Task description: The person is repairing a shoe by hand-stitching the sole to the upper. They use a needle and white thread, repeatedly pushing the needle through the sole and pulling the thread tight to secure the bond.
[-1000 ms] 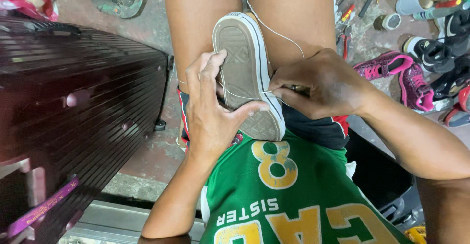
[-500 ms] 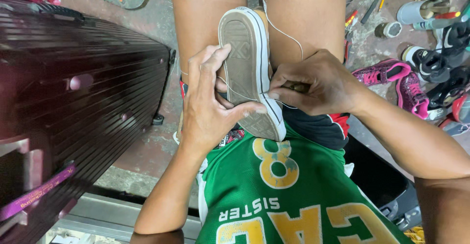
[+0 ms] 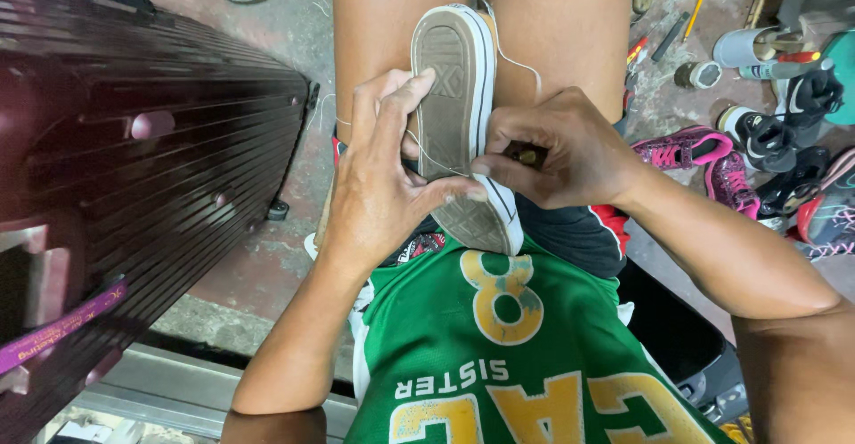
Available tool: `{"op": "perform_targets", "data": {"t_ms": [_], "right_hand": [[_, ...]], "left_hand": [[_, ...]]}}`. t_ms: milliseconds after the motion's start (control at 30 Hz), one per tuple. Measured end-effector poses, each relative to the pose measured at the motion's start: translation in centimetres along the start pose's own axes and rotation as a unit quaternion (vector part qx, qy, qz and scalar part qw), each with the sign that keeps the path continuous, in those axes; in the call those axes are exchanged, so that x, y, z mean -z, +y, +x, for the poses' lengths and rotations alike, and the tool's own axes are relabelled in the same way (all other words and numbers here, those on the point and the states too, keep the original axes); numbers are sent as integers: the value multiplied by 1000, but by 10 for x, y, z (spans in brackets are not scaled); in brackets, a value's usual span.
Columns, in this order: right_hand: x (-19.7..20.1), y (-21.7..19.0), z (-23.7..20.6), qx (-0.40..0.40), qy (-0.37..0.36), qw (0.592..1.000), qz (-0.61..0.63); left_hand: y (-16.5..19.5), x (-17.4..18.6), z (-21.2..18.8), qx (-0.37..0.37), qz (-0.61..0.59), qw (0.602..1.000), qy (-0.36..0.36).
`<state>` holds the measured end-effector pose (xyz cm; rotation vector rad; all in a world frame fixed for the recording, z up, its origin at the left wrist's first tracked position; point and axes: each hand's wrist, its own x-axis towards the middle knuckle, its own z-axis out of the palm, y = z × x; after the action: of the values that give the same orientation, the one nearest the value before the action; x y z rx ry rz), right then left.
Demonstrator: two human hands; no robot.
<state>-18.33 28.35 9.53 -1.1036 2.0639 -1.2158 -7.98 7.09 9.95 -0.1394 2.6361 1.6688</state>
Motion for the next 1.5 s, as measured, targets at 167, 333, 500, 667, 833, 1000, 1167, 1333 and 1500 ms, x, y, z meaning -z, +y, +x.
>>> {"op": "perform_targets", "data": {"t_ms": [167,333,500,667,833,1000,1167,1333,1500], "right_hand": [[6,4,-7,-35,-13,999,-2],[10,10,-24,-57,-5,998,-7],[5,16,-34,-67,10,998,9],[0,16,-39,-118,8,992,38],[-3,13,-41,-126,10,990,59],[-4,6,-41,-153,-6,987,57],[-3,-8,-35,-75,-25,994,-77],[-5,-23,-32,-35,4,986,-161],[-4,-22,-35,-1,33,981,-190]], "left_hand": [[-7,-11,-10,-66,31,996,58],[-27,-7,-35,-2,38,998,53],[-43,16,-47,50,-30,991,121],[-34,26,-43,-12,-57,980,188],[-34,10,-41,-168,116,976,77],[-55,7,-60,-76,-82,991,71],[-57,2,-64,133,-596,792,14],[-35,-17,-46,34,-125,991,42],[-15,-28,-35,-72,-33,996,44]]}}
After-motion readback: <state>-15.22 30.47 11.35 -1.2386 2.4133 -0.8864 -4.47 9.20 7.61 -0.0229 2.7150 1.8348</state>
